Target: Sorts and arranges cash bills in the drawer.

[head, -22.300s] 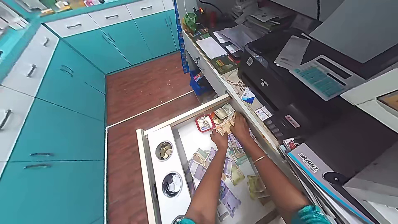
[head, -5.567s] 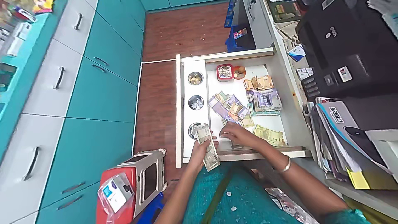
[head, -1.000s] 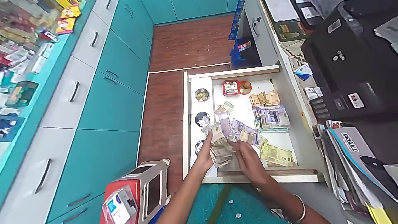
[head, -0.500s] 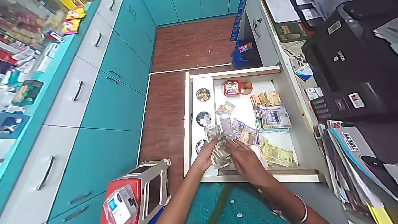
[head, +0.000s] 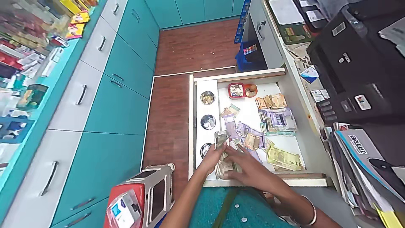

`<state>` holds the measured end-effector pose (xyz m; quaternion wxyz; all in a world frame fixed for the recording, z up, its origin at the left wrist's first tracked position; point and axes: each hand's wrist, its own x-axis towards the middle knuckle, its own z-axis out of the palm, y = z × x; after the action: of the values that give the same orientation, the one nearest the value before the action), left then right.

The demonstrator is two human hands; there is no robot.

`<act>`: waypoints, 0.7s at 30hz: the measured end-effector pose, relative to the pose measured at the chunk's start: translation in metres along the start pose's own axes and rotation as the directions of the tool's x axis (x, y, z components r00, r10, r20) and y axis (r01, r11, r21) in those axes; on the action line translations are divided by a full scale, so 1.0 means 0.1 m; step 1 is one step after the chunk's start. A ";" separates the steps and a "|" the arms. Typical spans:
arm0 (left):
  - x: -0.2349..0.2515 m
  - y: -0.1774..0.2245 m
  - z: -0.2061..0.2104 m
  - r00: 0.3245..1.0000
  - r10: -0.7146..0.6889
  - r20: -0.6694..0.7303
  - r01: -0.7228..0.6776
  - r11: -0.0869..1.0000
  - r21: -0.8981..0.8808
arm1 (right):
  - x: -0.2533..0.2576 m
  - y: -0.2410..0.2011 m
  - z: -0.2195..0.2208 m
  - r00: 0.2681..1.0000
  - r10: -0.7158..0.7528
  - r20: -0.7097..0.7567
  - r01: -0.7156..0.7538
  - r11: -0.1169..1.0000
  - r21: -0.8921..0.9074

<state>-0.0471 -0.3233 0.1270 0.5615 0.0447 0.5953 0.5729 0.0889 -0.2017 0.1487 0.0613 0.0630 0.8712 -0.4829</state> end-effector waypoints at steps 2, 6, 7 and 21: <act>-0.03 0.06 0.00 1.000 -0.012 0.006 0.011 0.997 0.075 | 0.05 0.10 -0.09 0.937 -0.032 -0.349 0.013 0.998 -0.058; 0.00 0.12 -0.07 0.959 -0.032 0.282 -0.090 0.907 0.411 | 0.23 0.12 -0.41 0.979 0.006 -0.206 -0.010 1.000 -0.021; 0.01 0.15 -0.06 0.940 -0.062 0.336 -0.127 0.851 0.510 | 0.28 0.14 -0.42 0.994 -0.018 -0.104 0.021 0.999 0.028; -0.29 0.07 -0.80 0.987 0.112 0.112 -0.123 0.987 0.106 | 0.38 0.43 0.09 0.944 0.315 0.094 -0.215 0.374 0.902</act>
<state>-0.0982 -0.3915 0.1271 0.5542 0.1416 0.5923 0.5675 0.0592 -0.1848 0.1016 0.0535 0.2471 0.4550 -0.8539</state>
